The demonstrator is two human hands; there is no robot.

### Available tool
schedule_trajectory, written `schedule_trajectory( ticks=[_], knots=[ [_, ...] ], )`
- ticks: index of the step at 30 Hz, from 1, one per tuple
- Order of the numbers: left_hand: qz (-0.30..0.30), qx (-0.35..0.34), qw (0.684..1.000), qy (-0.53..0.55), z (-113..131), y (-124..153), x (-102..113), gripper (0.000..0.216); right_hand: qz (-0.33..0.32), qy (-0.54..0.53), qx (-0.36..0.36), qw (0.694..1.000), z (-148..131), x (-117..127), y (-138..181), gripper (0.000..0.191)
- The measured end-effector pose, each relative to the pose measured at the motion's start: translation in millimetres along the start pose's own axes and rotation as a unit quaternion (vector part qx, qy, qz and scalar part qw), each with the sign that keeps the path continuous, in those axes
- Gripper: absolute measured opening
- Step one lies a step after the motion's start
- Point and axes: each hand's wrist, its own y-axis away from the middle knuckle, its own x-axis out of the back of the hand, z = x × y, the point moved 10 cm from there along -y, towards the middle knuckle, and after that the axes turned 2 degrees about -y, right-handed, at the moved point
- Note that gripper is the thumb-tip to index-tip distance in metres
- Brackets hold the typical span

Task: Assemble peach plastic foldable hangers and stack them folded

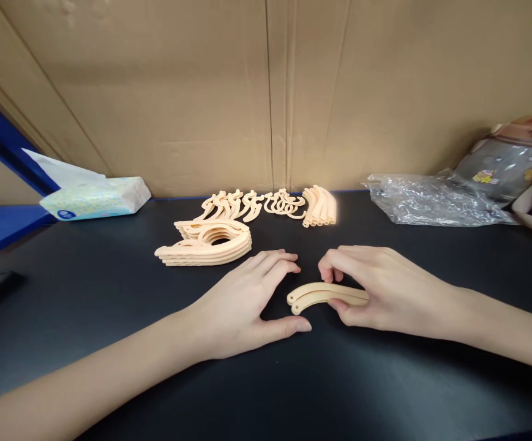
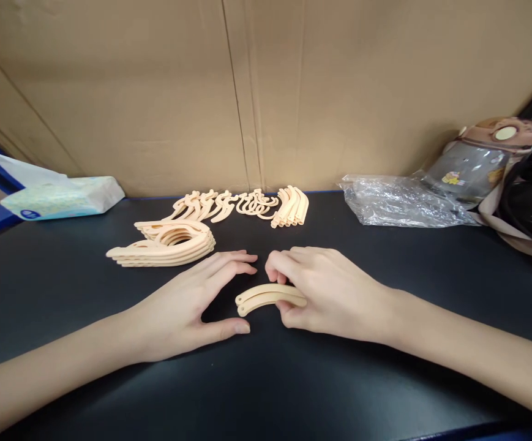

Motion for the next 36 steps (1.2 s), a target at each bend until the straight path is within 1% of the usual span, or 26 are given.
schedule_trajectory(
  ticks=[2,4,9,12,18,21,22,23,25,27,29,31,32,34,36],
  knots=[
    [0.01,-0.008,1.0,0.014,1.8,0.7,2.1,0.043,0.014,-0.003,0.02,1.0,-7.5,-0.8,0.3,0.018],
    [0.015,-0.017,0.999,0.023,4.1,1.6,3.9,0.032,0.025,-0.011,0.036,0.999,-13.4,-2.0,0.9,0.017],
    [-0.003,-0.054,0.998,0.027,14.4,2.0,3.7,0.012,0.03,-0.041,0.059,0.997,-19.1,-5.2,2.7,0.014],
    [-0.005,-0.059,0.998,0.026,16.2,1.8,4.0,0.009,0.024,-0.048,0.067,0.996,-18.8,-7.1,3.4,0.013],
    [0.001,-0.065,0.998,0.017,16.9,2.2,4.6,0.01,0.011,-0.046,0.09,0.995,-20.8,-8.6,4.8,0.009],
    [0.005,-0.065,0.998,0.009,17.0,1.3,5.2,0.012,0.013,-0.059,0.096,0.994,-15.9,-0.9,1.2,0.018],
    [0.007,-0.065,0.998,0.007,17.2,0.9,5.5,0.012,0.028,-0.059,0.09,0.994,-10.5,5.8,-2.1,0.019],
    [0.007,-0.065,0.998,0.005,17.4,0.5,5.7,0.012,0.037,-0.054,0.08,0.995,-3.2,12.1,-6.9,0.02],
    [0.004,-0.066,0.998,0.004,18.3,-0.1,5.7,0.011,0.081,-0.03,0.063,0.994,14.3,30.3,-19.9,0.018],
    [-0.001,-0.066,0.998,0.007,18.5,-0.3,5.2,0.009,0.102,0.027,0.053,0.993,31.9,43.0,-38.6,0.016],
    [-0.002,-0.064,0.998,0.013,17.7,0.2,5.6,0.009,0.105,0.095,0.032,0.989,51.6,49.5,-61.8,0.019],
    [0.0,-0.06,0.998,0.018,15.5,1.3,6.6,0.014,0.094,0.164,0.019,0.982,67.9,49.3,-86.3,0.023],
    [0.001,-0.058,0.998,0.02,14.2,1.9,7.0,0.019,0.079,0.182,0.015,0.98,75.1,46.1,-98.2,0.025],
    [-0.001,-0.053,0.998,0.022,11.5,3.0,7.5,0.025,0.038,0.198,0.017,0.979,85.6,35.7,-119.2,0.023],
    [-0.005,-0.055,0.998,0.022,10.4,3.8,7.4,0.025,0.015,0.201,0.019,0.979,91.8,28.4,-134.8,0.02]
  ],
)
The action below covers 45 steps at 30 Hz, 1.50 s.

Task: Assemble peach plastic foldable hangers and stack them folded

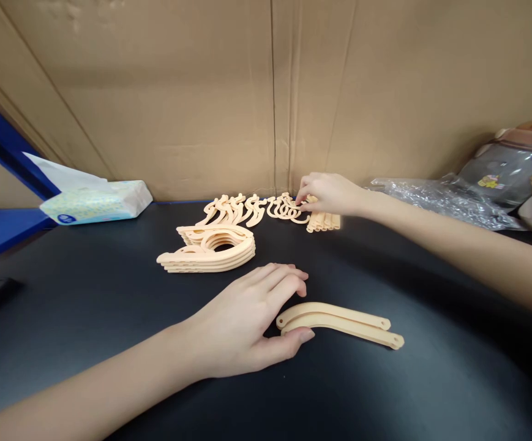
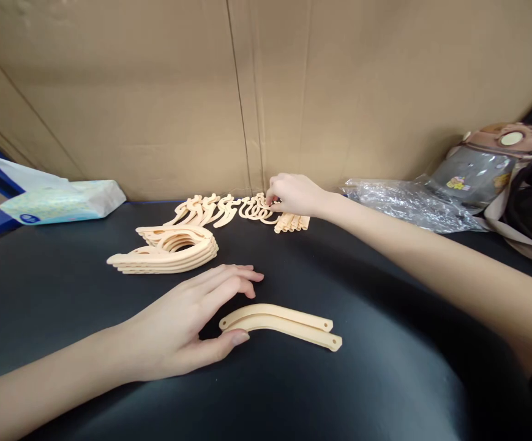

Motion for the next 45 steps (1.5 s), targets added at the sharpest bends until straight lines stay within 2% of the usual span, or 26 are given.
schedule_trajectory(
  ticks=[8,11,15,17,20,22,24,27,31,35,45],
  knots=[
    [-0.004,-0.015,1.0,-0.005,-0.7,-0.9,-1.4,0.023,-0.035,0.004,0.006,0.999,1.2,-10.7,-25.0,0.014],
    [-0.004,-0.015,1.0,-0.008,-0.7,0.0,-1.2,0.026,-0.028,-0.001,0.014,0.999,-2.8,-4.9,-28.1,0.015],
    [0.005,-0.004,1.0,-0.017,-3.0,2.4,-0.2,0.026,0.004,-0.027,0.009,1.0,-6.9,14.8,-25.4,0.017],
    [0.031,0.007,0.999,-0.029,-6.0,3.5,3.4,0.023,0.033,-0.064,0.008,0.997,-12.1,28.4,-17.2,0.017],
    [0.106,0.021,0.992,-0.068,-10.1,5.3,16.1,0.018,0.058,-0.118,0.028,0.991,-31.5,42.8,5.3,0.014],
    [0.154,0.031,0.982,-0.105,-12.1,6.8,24.9,0.018,0.053,-0.141,0.041,0.988,-48.6,44.3,24.5,0.013],
    [0.173,0.04,0.975,-0.13,-13.8,7.1,28.6,0.022,0.031,-0.16,0.065,0.984,-69.3,39.4,43.9,0.011],
    [0.159,0.044,0.977,-0.136,-15.3,5.7,25.5,0.032,0.005,-0.188,0.09,0.978,-92.7,28.8,67.4,0.009],
    [0.13,0.036,0.981,-0.139,-16.0,4.6,17.7,0.035,0.0,-0.2,0.075,0.977,-102.2,17.5,80.1,0.011],
    [0.093,0.039,0.986,-0.13,-19.6,2.7,9.0,0.034,0.027,-0.21,0.082,0.974,-108.7,16.2,81.3,0.012],
    [0.084,0.045,0.985,-0.143,-19.1,2.8,9.2,0.032,0.086,-0.247,0.113,0.959,-117.5,18.4,83.4,0.016]
  ],
)
